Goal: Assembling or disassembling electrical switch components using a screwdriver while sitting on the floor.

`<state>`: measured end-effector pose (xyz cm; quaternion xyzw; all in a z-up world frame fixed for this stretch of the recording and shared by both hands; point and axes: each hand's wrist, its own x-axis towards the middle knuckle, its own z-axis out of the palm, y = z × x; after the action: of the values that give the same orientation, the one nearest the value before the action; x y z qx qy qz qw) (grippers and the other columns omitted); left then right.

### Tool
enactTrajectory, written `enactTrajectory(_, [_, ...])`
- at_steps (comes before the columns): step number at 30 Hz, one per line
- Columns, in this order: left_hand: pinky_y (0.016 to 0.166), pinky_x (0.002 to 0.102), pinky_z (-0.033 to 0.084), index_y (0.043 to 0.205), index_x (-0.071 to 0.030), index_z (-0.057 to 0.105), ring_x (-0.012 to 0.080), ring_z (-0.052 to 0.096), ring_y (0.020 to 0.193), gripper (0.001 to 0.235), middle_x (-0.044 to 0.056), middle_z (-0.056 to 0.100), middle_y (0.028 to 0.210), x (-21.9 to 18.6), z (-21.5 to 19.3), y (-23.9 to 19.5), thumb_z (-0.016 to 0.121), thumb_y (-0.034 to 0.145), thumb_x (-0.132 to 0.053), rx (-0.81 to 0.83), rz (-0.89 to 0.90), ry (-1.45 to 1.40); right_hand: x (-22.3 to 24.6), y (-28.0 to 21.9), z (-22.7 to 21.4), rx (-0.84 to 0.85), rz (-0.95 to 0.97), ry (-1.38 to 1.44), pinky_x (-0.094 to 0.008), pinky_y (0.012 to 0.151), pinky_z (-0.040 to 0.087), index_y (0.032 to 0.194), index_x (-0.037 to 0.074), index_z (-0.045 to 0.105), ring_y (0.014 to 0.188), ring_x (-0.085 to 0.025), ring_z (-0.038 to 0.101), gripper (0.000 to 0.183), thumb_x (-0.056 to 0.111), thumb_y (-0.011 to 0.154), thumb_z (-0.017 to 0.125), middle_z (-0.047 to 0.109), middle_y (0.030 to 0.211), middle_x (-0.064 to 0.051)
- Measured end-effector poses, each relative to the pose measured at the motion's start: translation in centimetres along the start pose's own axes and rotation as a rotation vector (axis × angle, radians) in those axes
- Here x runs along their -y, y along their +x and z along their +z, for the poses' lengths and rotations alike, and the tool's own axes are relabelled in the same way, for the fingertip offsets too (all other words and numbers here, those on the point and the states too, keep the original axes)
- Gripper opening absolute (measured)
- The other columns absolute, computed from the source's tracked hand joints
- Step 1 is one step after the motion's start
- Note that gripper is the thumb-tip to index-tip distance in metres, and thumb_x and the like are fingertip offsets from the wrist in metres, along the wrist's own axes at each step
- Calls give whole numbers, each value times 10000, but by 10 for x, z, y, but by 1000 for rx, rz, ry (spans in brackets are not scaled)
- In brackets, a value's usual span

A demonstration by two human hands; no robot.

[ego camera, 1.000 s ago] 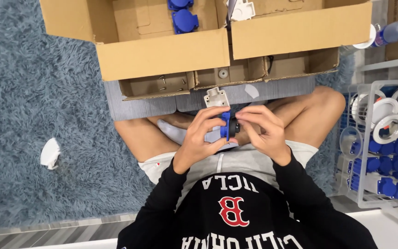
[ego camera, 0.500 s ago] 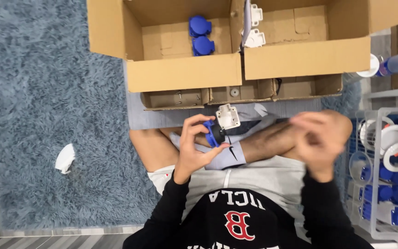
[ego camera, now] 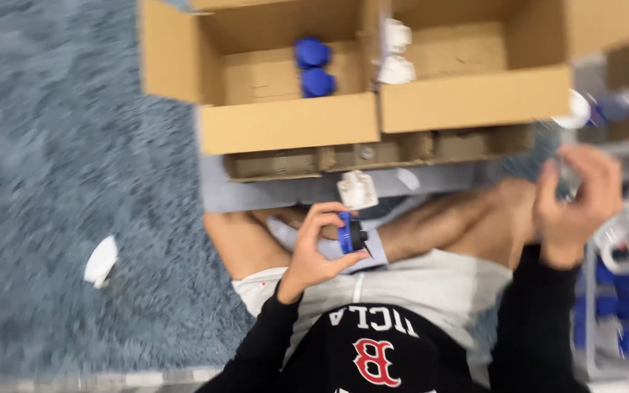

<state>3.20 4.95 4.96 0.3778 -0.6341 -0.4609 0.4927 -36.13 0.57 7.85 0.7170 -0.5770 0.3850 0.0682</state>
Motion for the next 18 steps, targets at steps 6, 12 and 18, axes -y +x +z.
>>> enactTrajectory(6, [1069, 430, 580, 1187, -78, 570, 313, 705, 1208, 616, 147, 636, 1376, 22, 10, -23, 979, 727, -104, 112, -86, -80, -104, -21, -2, -205, 191, 38, -475, 979, 533, 1376, -154, 623, 1116, -386, 615, 355, -231, 1029, 642, 609, 1281, -270])
enactTrajectory(12, [1112, 442, 560, 1268, -65, 575, 302, 694, 1232, 589, 132, 641, 1351, 45, 27, -42, 923, 794, -109, 196, -287, -181, -216, -79, 57, 58, 510, 159, -526, 1077, 483, 1650, 33, 299, 1348, -444, 540, 921, 63, 972, 922, 456, 1558, -311])
enactTrajectory(18, [1142, 408, 541, 1256, -57, 609, 270, 661, 1240, 567, 125, 656, 1358, 67, 40, -45, 934, 793, -88, 204, -331, -128, -279, -81, 125, 128, 376, 203, -567, 1264, 447, 1700, -23, 142, 1519, -524, 492, 1243, 107, 888, 1074, 351, 1683, -381])
